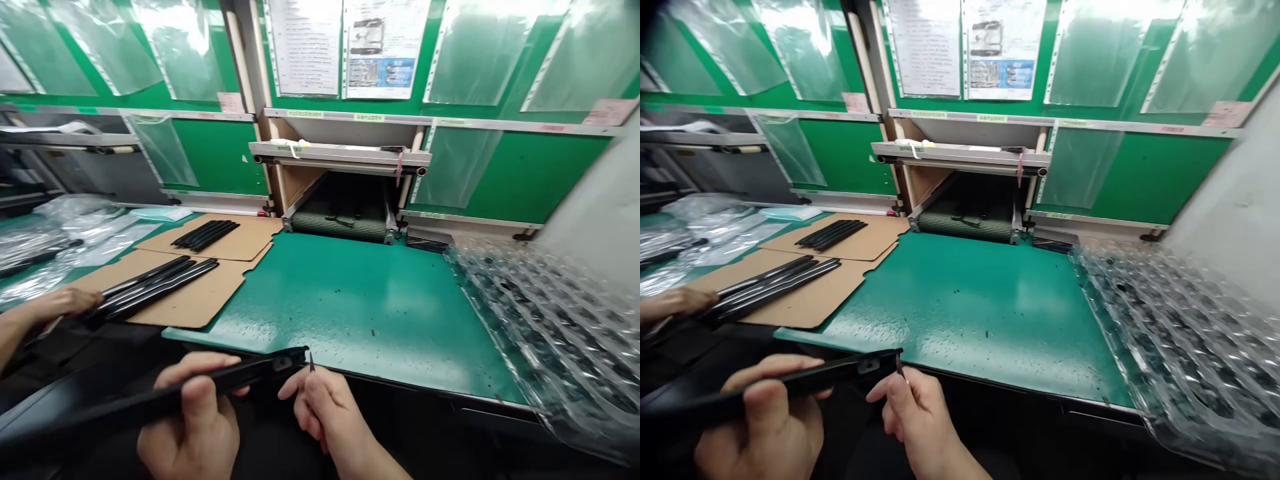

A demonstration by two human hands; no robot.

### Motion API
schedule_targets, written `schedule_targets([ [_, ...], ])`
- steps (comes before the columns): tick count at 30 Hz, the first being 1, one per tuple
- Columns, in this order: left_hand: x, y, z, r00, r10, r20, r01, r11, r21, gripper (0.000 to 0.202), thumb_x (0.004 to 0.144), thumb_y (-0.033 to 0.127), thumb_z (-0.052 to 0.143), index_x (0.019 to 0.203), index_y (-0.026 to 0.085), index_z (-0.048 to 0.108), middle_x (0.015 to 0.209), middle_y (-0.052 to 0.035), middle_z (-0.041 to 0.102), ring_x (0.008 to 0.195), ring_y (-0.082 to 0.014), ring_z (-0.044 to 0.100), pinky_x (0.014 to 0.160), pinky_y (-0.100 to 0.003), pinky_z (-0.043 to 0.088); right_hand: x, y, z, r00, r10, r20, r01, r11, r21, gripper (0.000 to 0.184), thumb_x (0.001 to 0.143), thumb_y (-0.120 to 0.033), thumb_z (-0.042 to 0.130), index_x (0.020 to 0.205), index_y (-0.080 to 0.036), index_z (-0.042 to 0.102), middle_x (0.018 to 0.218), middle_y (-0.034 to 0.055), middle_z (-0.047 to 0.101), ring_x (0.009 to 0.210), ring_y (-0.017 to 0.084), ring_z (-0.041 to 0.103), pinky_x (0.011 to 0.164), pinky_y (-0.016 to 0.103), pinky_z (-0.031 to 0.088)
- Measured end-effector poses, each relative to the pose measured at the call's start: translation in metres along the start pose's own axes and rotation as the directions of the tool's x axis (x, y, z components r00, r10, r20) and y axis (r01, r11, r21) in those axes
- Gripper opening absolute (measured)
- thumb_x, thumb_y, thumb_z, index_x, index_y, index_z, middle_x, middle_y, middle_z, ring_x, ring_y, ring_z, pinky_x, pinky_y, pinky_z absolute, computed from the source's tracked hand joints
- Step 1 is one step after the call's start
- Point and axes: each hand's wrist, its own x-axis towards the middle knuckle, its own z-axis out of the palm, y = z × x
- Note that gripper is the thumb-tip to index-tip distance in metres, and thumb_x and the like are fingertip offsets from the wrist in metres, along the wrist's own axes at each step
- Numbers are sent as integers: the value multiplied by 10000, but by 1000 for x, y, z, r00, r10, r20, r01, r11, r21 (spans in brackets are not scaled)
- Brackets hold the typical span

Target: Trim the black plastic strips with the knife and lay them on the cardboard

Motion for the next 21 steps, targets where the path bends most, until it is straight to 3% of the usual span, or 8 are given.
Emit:
schedule_targets([
  [3, 18, 10, 2, 984, 159, -83, -160, 987, -2, 320, 876, 526, 610, 803, 214, 615, 690, 11, 540, 605, -150, 477, 534, -244, 425, -14, -7, -7, 991, -128, 37, 133, 941, -312, 480, 1013, -537, 393, 1030, -199, 734, 693, 5, 567, 603, 108, 489, 586, 254, 372],
  [6, 26, 9, 0, 999, 12, -46, -16, 997, -82, 314, 905, 497, 589, 803, 200, 577, 617, 25, 496, 536, -117, 428, 473, -215, 356, -18, -13, -9, 981, -193, 13, 171, 837, -520, 290, 987, -419, 519, 1046, -261, 754, 807, 20, 649, 719, 138, 590, 648, 265, 430],
  [10, 23, 2, -8, 996, -81, 46, 84, 993, -78, 288, 930, 456, 569, 819, 190, 577, 565, 29, 491, 482, -92, 396, 446, -195, 321, -20, -12, -1, 979, -205, 14, 179, 814, -552, 146, 872, -310, 703, 984, -267, 786, 833, 17, 709, 726, 148, 652, 641, 251, 483],
  [17, 22, -3, -14, 972, -157, 173, 174, 981, -90, 299, 937, 454, 556, 805, 185, 566, 533, 39, 454, 440, -77, 363, 422, -193, 289, -16, -13, 1, 980, -182, 82, 194, 765, -615, 128, 799, -329, 799, 911, -267, 800, 774, 10, 705, 732, 167, 654, 664, 280, 507],
  [21, 20, -9, -13, 942, -231, 244, 264, 958, -110, 296, 927, 438, 581, 783, 180, 555, 534, 45, 443, 432, -68, 368, 430, -185, 301, -17, -9, 0, 929, -343, 137, 343, 663, -666, 149, 820, -333, 787, 952, -264, 782, 784, 12, 697, 715, 165, 617, 668, 306, 497],
])
